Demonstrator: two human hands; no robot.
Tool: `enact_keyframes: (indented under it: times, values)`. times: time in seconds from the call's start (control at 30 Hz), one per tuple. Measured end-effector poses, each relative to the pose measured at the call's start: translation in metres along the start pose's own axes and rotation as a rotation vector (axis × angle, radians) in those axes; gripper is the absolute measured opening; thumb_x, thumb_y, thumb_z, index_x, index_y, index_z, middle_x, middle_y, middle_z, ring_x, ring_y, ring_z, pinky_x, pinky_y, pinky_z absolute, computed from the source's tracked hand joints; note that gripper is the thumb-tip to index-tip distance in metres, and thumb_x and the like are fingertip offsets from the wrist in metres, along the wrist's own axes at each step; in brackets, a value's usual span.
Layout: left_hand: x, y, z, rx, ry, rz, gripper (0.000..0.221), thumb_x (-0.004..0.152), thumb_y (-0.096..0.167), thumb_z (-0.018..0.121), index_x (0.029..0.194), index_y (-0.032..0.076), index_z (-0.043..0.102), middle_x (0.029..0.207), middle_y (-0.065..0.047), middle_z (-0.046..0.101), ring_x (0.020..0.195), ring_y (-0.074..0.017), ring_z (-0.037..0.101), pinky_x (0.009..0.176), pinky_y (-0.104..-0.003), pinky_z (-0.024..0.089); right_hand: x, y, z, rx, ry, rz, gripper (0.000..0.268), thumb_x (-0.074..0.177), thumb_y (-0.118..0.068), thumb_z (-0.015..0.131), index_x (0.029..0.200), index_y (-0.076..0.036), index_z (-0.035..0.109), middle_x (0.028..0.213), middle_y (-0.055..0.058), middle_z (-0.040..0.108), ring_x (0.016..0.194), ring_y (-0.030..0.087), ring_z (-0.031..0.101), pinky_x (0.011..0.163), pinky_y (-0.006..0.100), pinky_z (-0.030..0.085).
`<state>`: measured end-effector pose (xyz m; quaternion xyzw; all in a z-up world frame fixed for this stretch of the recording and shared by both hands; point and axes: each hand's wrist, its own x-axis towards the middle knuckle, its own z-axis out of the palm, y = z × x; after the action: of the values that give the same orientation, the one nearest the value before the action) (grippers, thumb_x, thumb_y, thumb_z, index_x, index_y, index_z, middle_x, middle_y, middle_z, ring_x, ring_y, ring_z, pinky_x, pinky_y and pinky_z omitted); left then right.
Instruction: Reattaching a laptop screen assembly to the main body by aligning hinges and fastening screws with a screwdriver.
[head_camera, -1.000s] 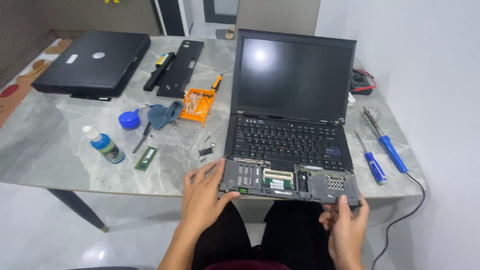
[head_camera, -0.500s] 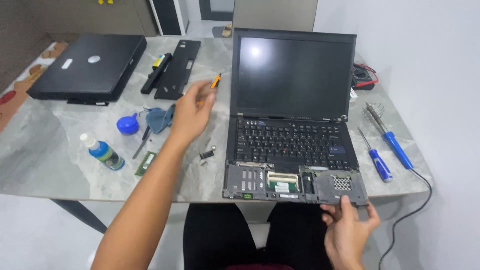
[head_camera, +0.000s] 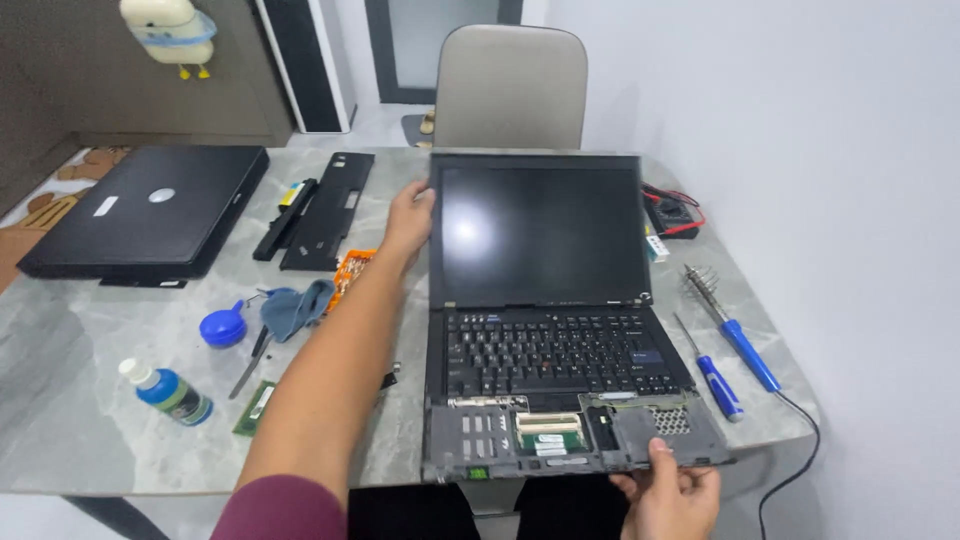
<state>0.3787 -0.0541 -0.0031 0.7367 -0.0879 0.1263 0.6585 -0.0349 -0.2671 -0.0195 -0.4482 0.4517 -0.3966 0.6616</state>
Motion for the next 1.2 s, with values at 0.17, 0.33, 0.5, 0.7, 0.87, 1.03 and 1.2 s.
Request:
enact_keyframes:
  times: [0.17, 0.33, 0.5, 0.7, 0.87, 1.03, 1.2]
  values:
    - [-0.042, 0.043, -0.025, -0.058, 0.038, -0.097, 0.049, 0.093, 0.030, 0.050, 0.134, 0.004, 0.049, 0.136, -0.011, 0.053, 0.123, -0.0194, 0.051, 0.103, -0.029, 0.039, 0.012, -0.052, 0.005, 0.017, -0.067, 0.024, 0.023, 0.093, -0.014, 0.058, 0.091, -0.019, 0.036, 0.082, 0.003, 0.053, 0.053, 0.014, 0.047, 0.036, 0.027, 0.035]
    - [-0.102, 0.113, -0.048, -0.193, 0.028, -0.337, 0.018, 0.097, 0.032, 0.045, 0.110, 0.020, 0.047, 0.070, 0.000, 0.048, 0.050, -0.0080, 0.044, 0.037, -0.023, 0.032, 0.033, -0.087, 0.012, 0.116, -0.181, 0.018, 0.028, 0.095, -0.006, 0.052, 0.082, -0.019, 0.031, 0.079, 0.003, 0.055, 0.066, 0.014, 0.059, 0.054, 0.032, 0.054]
    - [-0.152, 0.135, -0.071, -0.329, 0.035, -0.293, 0.013, 0.099, 0.025, 0.045, 0.109, 0.017, 0.042, 0.077, -0.003, 0.056, 0.053, -0.0121, 0.054, 0.041, -0.025, 0.039, 0.079, -0.107, 0.010, -0.006, -0.243, -0.081, 0.030, 0.092, -0.009, 0.057, 0.077, -0.019, 0.034, 0.071, 0.000, 0.049, 0.065, 0.011, 0.055, 0.055, 0.026, 0.048]
    - [-0.257, 0.190, -0.092, -0.586, 0.155, -0.315, 0.033, 0.088, 0.005, 0.050, 0.120, -0.002, 0.056, 0.115, -0.015, 0.064, 0.098, -0.0215, 0.063, 0.081, -0.033, 0.054, 0.168, -0.167, 0.033, -0.479, -0.465, -0.275, 0.010, 0.093, -0.021, 0.061, 0.090, -0.019, 0.052, 0.082, -0.001, 0.060, 0.070, 0.011, 0.057, 0.059, 0.028, 0.046]
    - [-0.362, 0.171, -0.090, -0.774, 0.257, -0.605, 0.057, 0.075, -0.010, 0.044, 0.132, -0.011, 0.049, 0.126, -0.028, 0.057, 0.111, -0.0364, 0.055, 0.096, -0.045, 0.042, 0.221, -0.206, 0.089, -0.690, -0.667, -0.512, 0.013, 0.095, -0.030, 0.067, 0.092, -0.023, 0.057, 0.080, -0.007, 0.057, 0.068, 0.005, 0.051, 0.058, 0.022, 0.040]
    - [-0.437, 0.129, -0.052, -0.624, 0.383, -0.942, 0.055, 0.079, 0.007, 0.062, 0.134, 0.005, 0.062, 0.098, -0.020, 0.073, 0.047, -0.0155, 0.043, 0.042, -0.024, 0.023, 0.203, -0.231, 0.165, -0.926, -0.929, -0.550, 0.020, 0.105, -0.025, 0.062, 0.094, -0.013, 0.051, 0.069, 0.008, 0.051, 0.052, 0.019, 0.045, 0.038, 0.036, 0.033]
    - [-0.463, 0.121, -0.012, -0.807, -0.068, -0.884, 0.057, 0.085, 0.015, 0.059, 0.140, 0.016, 0.049, 0.079, -0.008, 0.058, 0.061, -0.0188, 0.061, 0.051, -0.033, 0.056, 0.218, -0.221, 0.249, -1.183, -1.032, -0.689, 0.025, 0.108, -0.030, 0.054, 0.101, -0.006, 0.056, 0.085, 0.010, 0.059, 0.070, 0.025, 0.052, 0.061, 0.043, 0.039]
